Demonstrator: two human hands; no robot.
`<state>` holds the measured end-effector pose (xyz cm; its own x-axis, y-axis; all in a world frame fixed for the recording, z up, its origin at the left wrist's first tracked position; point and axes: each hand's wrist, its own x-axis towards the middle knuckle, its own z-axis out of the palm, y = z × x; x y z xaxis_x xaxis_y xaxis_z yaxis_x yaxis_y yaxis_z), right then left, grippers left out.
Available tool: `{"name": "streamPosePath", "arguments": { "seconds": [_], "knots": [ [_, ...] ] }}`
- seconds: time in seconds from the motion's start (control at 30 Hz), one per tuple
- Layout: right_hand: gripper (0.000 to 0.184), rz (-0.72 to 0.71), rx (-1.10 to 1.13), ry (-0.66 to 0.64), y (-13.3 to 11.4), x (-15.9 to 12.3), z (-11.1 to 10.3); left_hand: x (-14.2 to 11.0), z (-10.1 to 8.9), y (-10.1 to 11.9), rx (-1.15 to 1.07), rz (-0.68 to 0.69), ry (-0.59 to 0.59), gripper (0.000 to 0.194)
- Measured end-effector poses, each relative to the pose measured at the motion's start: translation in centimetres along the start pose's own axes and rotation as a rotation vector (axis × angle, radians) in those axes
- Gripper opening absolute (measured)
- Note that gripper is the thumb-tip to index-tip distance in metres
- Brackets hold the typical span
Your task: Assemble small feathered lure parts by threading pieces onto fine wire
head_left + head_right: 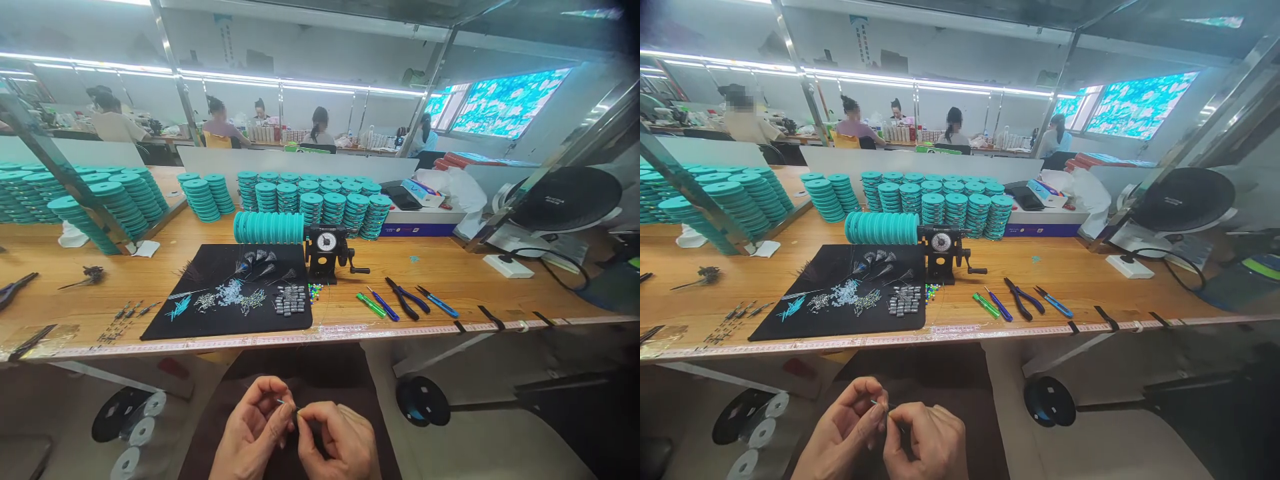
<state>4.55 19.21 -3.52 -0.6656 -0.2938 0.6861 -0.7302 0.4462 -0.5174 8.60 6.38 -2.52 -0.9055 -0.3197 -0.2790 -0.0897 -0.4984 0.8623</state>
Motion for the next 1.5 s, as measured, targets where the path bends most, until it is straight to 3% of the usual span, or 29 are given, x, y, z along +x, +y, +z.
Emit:
{"name": "streamPosePath", "arguments": {
  "seconds": [1.5],
  "knots": [
    [0.018, 0.015, 0.044, -0.047, 0.20, -0.46, 0.30, -0.07, -0.33, -0.32, 0.013, 0.011, -0.007, 0.033]
  ]
}}
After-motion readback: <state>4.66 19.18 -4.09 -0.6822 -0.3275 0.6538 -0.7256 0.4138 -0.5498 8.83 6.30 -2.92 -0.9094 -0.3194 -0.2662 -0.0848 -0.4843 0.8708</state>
